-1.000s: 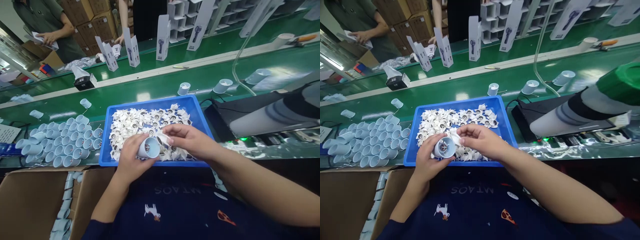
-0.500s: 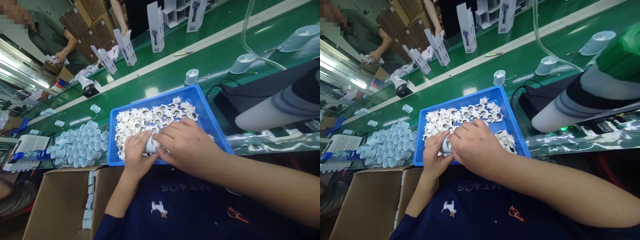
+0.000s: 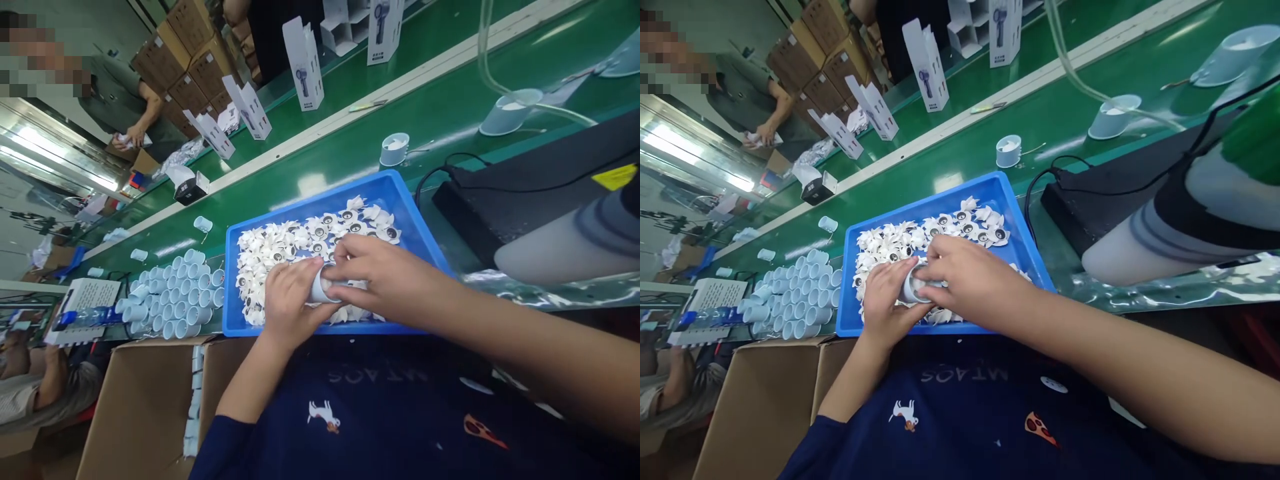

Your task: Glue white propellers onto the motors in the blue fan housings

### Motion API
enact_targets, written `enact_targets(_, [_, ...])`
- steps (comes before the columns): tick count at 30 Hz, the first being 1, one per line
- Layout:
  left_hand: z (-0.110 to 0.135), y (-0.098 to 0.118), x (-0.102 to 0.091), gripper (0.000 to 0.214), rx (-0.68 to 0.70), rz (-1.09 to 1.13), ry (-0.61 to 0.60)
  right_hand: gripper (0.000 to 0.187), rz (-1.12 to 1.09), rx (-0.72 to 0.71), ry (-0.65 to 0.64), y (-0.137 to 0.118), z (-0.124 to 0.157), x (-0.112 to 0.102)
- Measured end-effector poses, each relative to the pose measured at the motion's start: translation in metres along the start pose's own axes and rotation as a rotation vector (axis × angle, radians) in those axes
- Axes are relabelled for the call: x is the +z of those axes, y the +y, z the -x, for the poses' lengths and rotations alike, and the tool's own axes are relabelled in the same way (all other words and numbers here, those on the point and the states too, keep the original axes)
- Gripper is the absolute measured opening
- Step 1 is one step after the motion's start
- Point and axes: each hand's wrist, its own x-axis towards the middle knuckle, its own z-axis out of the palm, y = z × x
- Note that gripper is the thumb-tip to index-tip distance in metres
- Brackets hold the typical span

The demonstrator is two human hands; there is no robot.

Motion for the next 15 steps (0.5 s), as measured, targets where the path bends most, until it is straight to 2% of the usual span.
enact_targets(3, [-0.018,-0.03,-0.005,0.061,-0.001,-0.085,-0.017,0.017,-0.124,-0.063,-0.136,0.005,0.037,-0.031])
enact_targets(5, [-0.043,-0.052,0.001,0.061,-0.079,-0.119,-0.057,0.019,-0.154,-0.039,-0.209,0.006,0.057,-0.047])
enact_targets(6, [-0.06,-0.061,0.008,0.061,-0.148,-0.134,-0.121,0.021,-0.145,-0.014,-0.237,0.007,0.062,-0.05])
enact_targets(9, [-0.117,-0.08,0.039,0.064,-0.418,-0.211,-0.39,0.022,-0.079,0.018,-0.314,0.009,0.062,-0.041])
enact_targets(11, [-0.15,-0.092,0.058,0.065,-0.48,-0.23,-0.47,0.025,-0.071,-0.039,-0.329,0.01,0.057,-0.025])
enact_targets(13, [-0.172,-0.104,0.071,0.06,-0.549,-0.243,-0.571,0.025,-0.121,-0.118,-0.269,0.013,0.059,-0.01])
enact_targets(15, [-0.179,-0.115,0.076,0.06,-0.61,-0.246,-0.655,0.022,-0.162,-0.121,-0.112,0.02,0.07,-0.003])
